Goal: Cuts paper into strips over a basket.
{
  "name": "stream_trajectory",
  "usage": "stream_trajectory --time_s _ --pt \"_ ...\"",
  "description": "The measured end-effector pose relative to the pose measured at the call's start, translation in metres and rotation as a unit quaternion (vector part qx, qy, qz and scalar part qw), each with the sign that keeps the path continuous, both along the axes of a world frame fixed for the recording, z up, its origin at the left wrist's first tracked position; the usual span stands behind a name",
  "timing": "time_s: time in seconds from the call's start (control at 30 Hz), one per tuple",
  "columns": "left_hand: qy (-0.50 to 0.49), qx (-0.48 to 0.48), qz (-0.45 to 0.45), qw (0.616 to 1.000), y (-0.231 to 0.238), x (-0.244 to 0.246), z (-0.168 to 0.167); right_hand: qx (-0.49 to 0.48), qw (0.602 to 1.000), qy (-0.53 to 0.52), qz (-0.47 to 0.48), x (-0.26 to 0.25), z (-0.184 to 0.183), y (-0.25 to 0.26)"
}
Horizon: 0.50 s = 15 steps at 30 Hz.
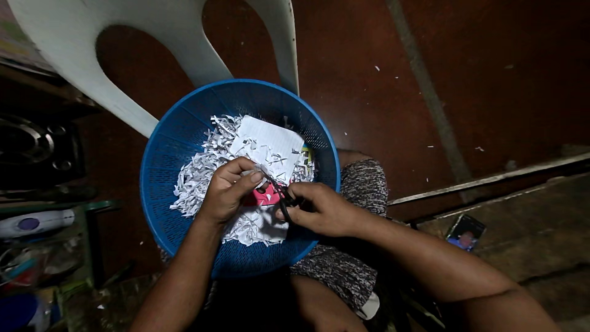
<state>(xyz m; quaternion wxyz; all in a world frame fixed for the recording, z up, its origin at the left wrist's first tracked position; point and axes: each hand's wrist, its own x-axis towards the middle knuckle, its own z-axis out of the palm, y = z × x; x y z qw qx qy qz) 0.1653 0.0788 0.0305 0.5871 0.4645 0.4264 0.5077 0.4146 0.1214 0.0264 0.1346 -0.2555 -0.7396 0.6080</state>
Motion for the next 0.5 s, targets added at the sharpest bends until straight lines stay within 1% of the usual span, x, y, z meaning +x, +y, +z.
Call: stream_trajectory --time_s 0.2,0.5 --pt "-0.004 -0.005 -0.004 1.0 0.0006 -0.0005 0.0009 0.017 1.0 0.001 -0.001 -0.0002 -0.0038 0.0" --pt "0.005 -0.014 -0.032 0.999 -0.001 -0.003 0.0006 -0.014 1.0 0.02 -0.003 0.0 -0.0016 0.0006"
